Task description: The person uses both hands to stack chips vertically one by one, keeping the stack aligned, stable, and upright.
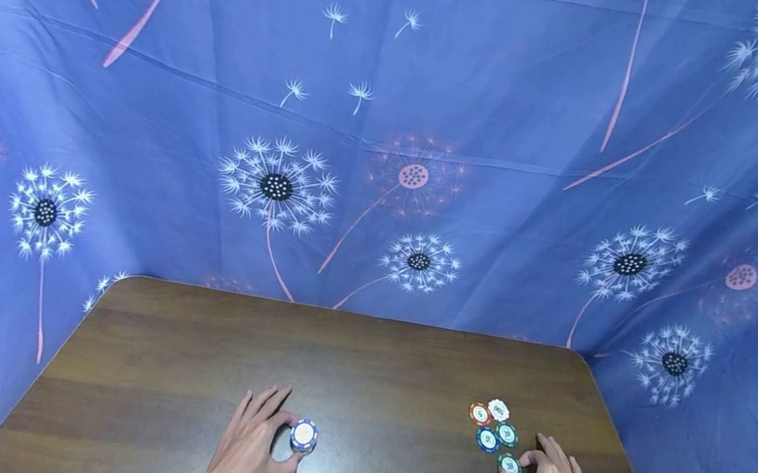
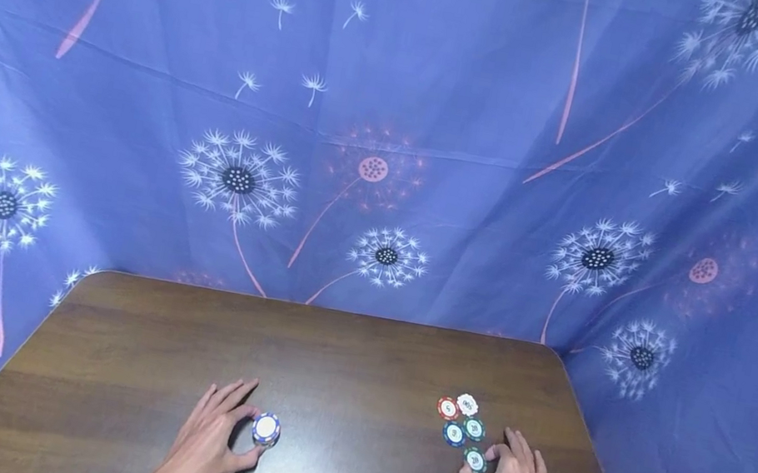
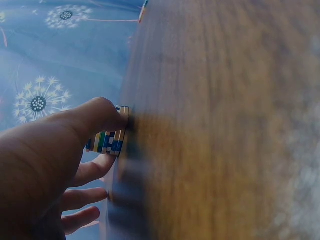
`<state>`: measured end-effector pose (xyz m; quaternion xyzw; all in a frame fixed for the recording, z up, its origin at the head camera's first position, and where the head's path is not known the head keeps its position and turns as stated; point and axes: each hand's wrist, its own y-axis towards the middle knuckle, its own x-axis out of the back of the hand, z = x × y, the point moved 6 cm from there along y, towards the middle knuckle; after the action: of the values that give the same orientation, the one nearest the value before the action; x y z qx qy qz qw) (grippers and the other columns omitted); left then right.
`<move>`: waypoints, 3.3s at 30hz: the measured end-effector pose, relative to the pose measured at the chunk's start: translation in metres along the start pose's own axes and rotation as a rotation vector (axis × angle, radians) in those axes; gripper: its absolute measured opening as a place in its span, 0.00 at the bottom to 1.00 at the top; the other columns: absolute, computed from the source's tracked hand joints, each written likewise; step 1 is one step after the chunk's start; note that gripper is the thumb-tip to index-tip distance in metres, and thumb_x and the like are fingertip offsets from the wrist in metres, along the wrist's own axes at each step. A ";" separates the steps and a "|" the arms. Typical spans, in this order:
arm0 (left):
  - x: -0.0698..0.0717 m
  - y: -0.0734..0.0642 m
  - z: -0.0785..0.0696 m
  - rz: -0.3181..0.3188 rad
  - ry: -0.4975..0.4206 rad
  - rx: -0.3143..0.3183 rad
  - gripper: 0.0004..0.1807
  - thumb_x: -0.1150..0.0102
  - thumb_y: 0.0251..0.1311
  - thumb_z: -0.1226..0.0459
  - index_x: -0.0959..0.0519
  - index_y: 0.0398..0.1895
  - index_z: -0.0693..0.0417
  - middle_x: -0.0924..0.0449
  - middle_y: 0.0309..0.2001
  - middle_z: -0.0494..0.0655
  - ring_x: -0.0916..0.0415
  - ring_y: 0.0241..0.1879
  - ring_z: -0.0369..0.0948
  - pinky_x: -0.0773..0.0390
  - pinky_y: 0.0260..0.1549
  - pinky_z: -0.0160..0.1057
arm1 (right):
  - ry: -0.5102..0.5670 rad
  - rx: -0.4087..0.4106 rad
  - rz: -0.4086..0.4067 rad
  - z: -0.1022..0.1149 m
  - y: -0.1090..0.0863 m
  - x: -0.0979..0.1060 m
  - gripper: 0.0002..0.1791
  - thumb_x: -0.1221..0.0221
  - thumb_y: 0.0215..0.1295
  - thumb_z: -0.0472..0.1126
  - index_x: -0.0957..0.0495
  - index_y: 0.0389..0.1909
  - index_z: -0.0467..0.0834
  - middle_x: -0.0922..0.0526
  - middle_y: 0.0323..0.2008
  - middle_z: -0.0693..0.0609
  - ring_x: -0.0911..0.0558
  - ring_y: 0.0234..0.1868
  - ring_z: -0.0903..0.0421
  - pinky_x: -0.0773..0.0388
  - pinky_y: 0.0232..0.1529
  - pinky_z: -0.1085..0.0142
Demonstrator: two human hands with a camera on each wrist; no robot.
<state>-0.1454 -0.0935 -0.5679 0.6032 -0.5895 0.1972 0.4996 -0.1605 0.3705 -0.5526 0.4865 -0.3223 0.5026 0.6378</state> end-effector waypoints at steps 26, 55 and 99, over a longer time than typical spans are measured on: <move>0.001 -0.001 -0.001 -0.024 0.019 -0.019 0.23 0.19 0.40 0.51 0.12 0.40 0.47 0.21 0.69 0.59 0.27 0.70 0.60 0.35 0.72 0.69 | -0.014 -0.141 0.212 -0.003 -0.030 0.003 0.20 0.22 0.46 0.52 0.21 0.27 0.46 0.28 0.67 0.20 0.36 0.72 0.19 0.43 0.69 0.23; 0.004 -0.002 -0.002 -0.004 0.032 -0.010 0.23 0.19 0.41 0.51 0.12 0.42 0.48 0.22 0.69 0.59 0.28 0.71 0.60 0.36 0.73 0.68 | 0.080 0.308 -0.034 0.125 -0.036 -0.025 0.25 0.20 0.32 0.48 0.28 0.24 0.57 0.13 0.57 0.39 0.20 0.65 0.30 0.33 0.65 0.33; 0.005 0.002 -0.006 0.017 0.077 -0.035 0.23 0.20 0.45 0.50 0.11 0.43 0.51 0.22 0.69 0.58 0.27 0.71 0.59 0.33 0.71 0.70 | 0.071 0.682 0.206 0.291 0.021 -0.076 0.20 0.25 0.47 0.58 0.19 0.33 0.50 0.19 0.69 0.42 0.28 0.76 0.41 0.37 0.78 0.38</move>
<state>-0.1437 -0.0908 -0.5609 0.5815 -0.5783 0.2140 0.5306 -0.1799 0.0711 -0.5220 0.6185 -0.1614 0.6596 0.3954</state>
